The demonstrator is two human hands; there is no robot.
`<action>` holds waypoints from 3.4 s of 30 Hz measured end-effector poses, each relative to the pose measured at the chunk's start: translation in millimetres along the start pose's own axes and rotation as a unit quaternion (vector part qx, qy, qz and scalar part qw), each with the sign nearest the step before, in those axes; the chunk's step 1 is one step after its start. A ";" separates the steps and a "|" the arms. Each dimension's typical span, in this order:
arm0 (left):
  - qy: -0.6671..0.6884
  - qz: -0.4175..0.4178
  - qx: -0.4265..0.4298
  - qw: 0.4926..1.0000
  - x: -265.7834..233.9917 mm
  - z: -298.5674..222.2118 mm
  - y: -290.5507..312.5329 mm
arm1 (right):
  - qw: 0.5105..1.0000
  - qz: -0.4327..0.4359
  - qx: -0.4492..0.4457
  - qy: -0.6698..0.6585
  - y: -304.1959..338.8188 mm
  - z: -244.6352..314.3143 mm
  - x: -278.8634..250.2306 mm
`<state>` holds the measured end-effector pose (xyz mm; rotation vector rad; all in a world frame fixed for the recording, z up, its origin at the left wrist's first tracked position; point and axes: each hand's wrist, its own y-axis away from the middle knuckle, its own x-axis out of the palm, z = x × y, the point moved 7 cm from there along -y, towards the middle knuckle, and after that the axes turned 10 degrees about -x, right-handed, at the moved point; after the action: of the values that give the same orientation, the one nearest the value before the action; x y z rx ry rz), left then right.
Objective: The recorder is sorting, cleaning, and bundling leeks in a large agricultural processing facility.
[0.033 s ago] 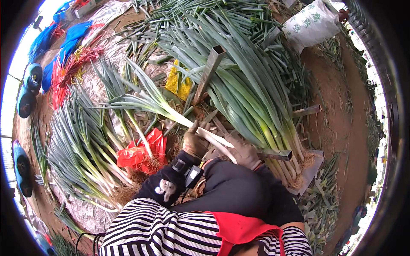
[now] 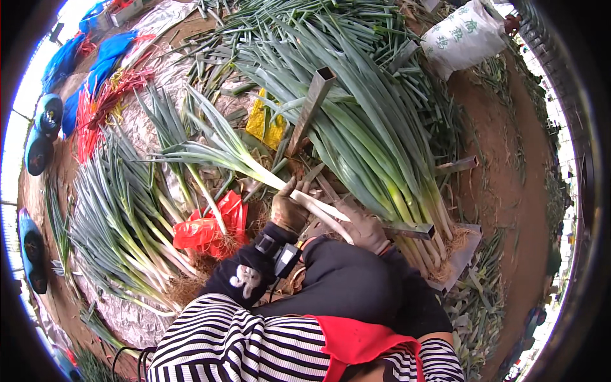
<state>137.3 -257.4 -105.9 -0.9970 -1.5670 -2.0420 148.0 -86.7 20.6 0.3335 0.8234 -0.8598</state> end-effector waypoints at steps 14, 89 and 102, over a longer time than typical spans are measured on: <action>-0.111 0.115 0.004 0.987 -16.7 15.7 -28.2 | 0.997 0.063 0.038 0.006 6.8 3.5 -48.9; -0.682 0.147 -0.243 0.674 215.4 166.9 -11.0 | 0.819 0.029 0.568 0.075 141.3 -200.5 -140.9; -0.893 0.240 0.355 -0.135 249.4 201.2 -60.4 | 0.799 0.057 0.590 0.099 181.1 -277.8 -103.4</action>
<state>-10.8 -18.9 60.0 1.8436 0.7356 -1.8171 110.1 239.5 -93.0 1.5848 0.3370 -1.1578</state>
